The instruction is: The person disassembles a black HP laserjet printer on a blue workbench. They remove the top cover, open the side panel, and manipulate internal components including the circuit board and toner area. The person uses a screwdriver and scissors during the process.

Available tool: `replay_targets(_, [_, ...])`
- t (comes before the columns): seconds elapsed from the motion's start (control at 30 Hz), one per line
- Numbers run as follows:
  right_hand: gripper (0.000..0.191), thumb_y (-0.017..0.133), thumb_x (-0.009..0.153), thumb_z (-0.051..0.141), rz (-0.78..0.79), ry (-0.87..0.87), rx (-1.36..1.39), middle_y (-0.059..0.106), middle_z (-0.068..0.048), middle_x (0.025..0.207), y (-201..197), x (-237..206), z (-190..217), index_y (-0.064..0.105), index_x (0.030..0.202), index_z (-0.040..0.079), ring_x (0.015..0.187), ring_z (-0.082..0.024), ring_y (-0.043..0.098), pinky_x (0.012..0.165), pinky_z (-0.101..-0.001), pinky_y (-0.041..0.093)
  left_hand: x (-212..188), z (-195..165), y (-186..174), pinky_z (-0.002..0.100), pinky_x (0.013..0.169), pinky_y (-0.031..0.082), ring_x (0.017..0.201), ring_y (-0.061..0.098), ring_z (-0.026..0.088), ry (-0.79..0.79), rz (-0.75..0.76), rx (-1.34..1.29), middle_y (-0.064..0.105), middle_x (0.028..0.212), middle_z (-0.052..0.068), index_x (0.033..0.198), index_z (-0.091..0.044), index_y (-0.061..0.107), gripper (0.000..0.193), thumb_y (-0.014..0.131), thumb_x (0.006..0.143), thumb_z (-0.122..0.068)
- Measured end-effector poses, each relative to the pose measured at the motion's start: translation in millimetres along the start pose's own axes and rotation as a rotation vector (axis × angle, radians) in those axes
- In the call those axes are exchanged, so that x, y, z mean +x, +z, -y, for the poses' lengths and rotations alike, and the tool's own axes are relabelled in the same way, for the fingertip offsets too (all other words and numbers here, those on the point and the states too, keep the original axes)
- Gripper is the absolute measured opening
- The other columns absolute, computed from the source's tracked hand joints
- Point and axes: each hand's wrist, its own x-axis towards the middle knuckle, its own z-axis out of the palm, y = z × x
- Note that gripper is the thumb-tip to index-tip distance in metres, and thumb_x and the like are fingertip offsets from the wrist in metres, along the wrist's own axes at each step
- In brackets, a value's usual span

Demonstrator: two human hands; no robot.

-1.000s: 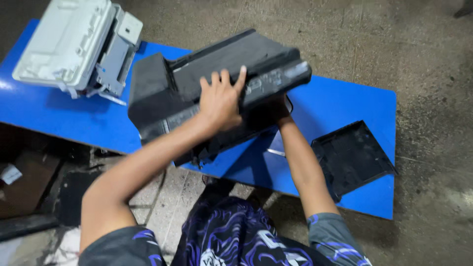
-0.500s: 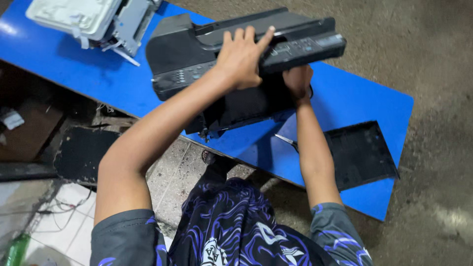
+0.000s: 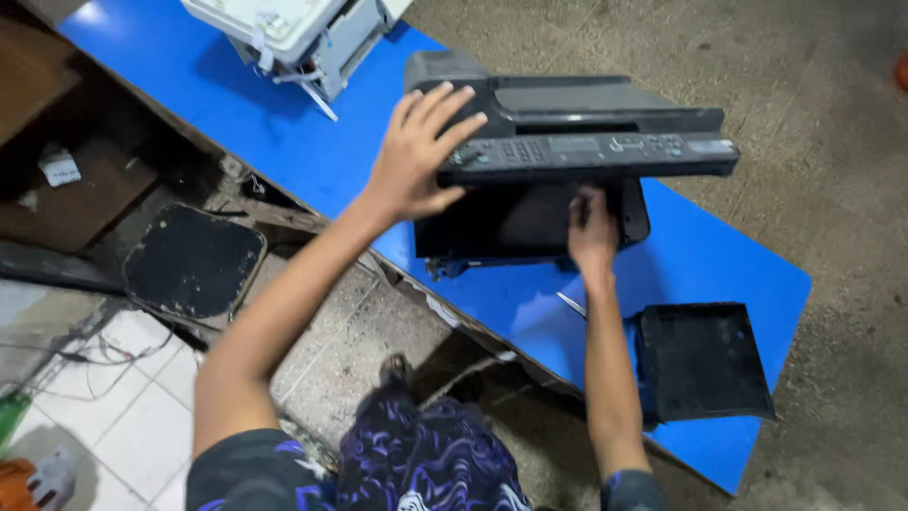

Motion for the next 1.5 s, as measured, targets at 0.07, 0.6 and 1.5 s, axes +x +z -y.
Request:
replay_targets(0.07, [0.029,0.067,0.099,0.013,0.125,0.070,0.208,0.072,-0.018,0.102,7,-23,30,0.062,0.127,0.009,0.093,-0.035,0.073,0.081,-0.0429,0.057,-11,5,2,0.061,0.126,0.022,0.155,0.031,0.041,0.011,-0.096,-0.081,0.039,0.164,0.018,0.152,-0.014,0.050,0.097,0.091,0.065,-0.027])
replay_targets(0.6, [0.028,0.086,0.083,0.013,0.009,-0.285,0.432,0.072,-0.006,0.096,48,7,104,0.064,0.097,0.003,0.089,-0.009,0.069,0.083,-0.0247,0.057,-13,123,107,0.048,0.122,0.034,0.145,0.045,0.039,0.320,-0.553,-0.477,0.041,0.154,0.020,0.146,-0.017,0.040,0.096,0.098,0.075,-0.045])
replay_targets(1.5, [0.025,0.068,0.110,0.018,-0.292,-0.954,0.138,0.071,-0.014,0.105,109,22,113,0.050,0.120,0.003,0.090,-0.021,0.074,0.079,-0.0309,0.058,-7,94,89,0.032,0.075,0.058,0.078,0.074,0.014,0.335,-0.628,-0.268,0.078,0.085,0.004,0.096,-0.007,0.076,0.043,0.094,0.076,-0.041])
